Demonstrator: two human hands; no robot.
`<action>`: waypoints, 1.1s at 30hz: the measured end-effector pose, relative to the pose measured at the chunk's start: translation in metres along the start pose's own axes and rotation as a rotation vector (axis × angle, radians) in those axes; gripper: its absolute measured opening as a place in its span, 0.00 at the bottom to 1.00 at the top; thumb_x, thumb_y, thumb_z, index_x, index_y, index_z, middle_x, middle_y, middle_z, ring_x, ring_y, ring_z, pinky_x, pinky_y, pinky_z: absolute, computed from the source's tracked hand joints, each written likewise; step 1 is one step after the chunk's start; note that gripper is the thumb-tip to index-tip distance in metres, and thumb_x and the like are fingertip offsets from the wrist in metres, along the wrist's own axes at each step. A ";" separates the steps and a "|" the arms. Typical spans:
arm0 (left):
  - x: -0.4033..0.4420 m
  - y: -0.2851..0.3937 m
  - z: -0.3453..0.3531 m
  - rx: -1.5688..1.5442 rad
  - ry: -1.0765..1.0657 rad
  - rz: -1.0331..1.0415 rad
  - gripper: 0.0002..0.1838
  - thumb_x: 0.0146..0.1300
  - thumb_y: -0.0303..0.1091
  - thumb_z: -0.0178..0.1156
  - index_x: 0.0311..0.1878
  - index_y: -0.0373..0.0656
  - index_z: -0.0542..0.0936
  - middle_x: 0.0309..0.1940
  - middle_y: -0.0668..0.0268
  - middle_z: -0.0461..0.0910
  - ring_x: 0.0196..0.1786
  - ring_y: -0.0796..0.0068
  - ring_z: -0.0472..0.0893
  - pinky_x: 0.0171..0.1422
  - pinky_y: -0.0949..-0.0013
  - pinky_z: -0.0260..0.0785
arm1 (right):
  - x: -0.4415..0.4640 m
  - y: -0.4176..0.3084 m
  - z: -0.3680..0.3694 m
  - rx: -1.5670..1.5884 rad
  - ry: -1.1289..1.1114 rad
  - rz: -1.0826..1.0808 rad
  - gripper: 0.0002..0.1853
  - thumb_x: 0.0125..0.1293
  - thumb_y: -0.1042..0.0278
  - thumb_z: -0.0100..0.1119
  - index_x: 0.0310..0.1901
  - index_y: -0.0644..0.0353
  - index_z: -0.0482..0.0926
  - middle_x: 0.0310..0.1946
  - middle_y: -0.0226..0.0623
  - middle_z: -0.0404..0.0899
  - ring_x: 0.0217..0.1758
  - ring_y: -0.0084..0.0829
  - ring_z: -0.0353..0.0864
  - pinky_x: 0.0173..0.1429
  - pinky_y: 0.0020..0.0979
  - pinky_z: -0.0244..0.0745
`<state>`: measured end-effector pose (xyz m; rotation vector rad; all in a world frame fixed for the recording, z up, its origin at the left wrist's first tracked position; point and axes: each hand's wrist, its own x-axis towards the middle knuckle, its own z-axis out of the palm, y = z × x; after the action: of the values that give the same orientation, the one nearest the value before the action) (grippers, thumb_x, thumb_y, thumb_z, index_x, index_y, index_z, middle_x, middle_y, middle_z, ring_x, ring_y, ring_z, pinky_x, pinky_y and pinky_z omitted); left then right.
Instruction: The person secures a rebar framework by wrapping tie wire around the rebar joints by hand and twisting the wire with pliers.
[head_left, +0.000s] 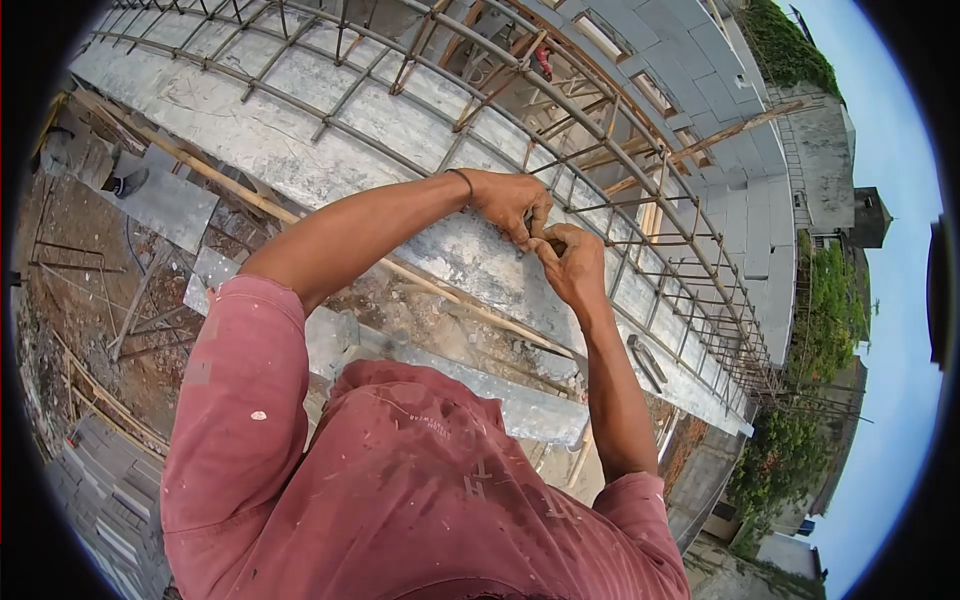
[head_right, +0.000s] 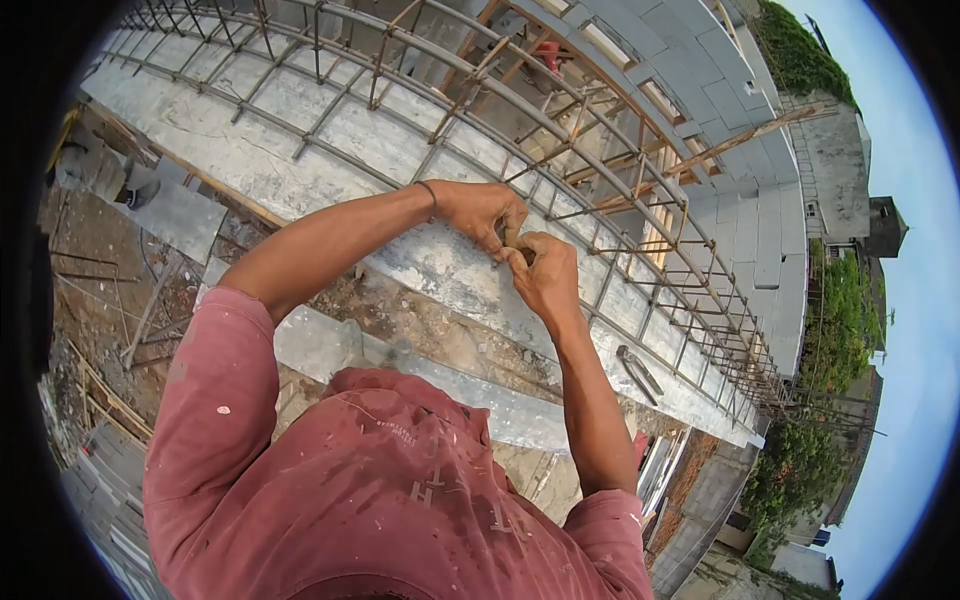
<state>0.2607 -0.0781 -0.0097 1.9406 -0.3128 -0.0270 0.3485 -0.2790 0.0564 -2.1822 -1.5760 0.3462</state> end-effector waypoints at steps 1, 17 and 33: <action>0.001 -0.003 0.000 0.010 -0.019 0.010 0.09 0.56 0.28 0.81 0.37 0.35 0.93 0.38 0.60 0.85 0.31 0.70 0.88 0.32 0.67 0.81 | 0.002 0.000 0.000 -0.007 -0.017 -0.003 0.07 0.64 0.73 0.73 0.40 0.69 0.89 0.28 0.51 0.86 0.28 0.43 0.86 0.38 0.38 0.79; 0.009 -0.018 0.005 -0.015 -0.015 -0.035 0.11 0.48 0.31 0.81 0.34 0.38 0.91 0.37 0.61 0.83 0.42 0.63 0.84 0.46 0.57 0.75 | 0.027 0.024 0.001 0.511 -0.198 0.354 0.05 0.62 0.74 0.68 0.34 0.66 0.86 0.28 0.37 0.87 0.28 0.25 0.84 0.34 0.31 0.86; 0.003 -0.003 0.003 -0.121 0.002 -0.080 0.09 0.57 0.27 0.81 0.37 0.33 0.91 0.35 0.59 0.90 0.32 0.71 0.90 0.35 0.68 0.85 | -0.055 0.038 -0.012 0.547 0.230 0.392 0.07 0.74 0.74 0.66 0.44 0.70 0.85 0.32 0.35 0.84 0.35 0.28 0.87 0.47 0.30 0.87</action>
<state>0.2642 -0.0803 -0.0127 1.8320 -0.2271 -0.0939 0.3678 -0.3430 0.0465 -1.9855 -0.8013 0.5472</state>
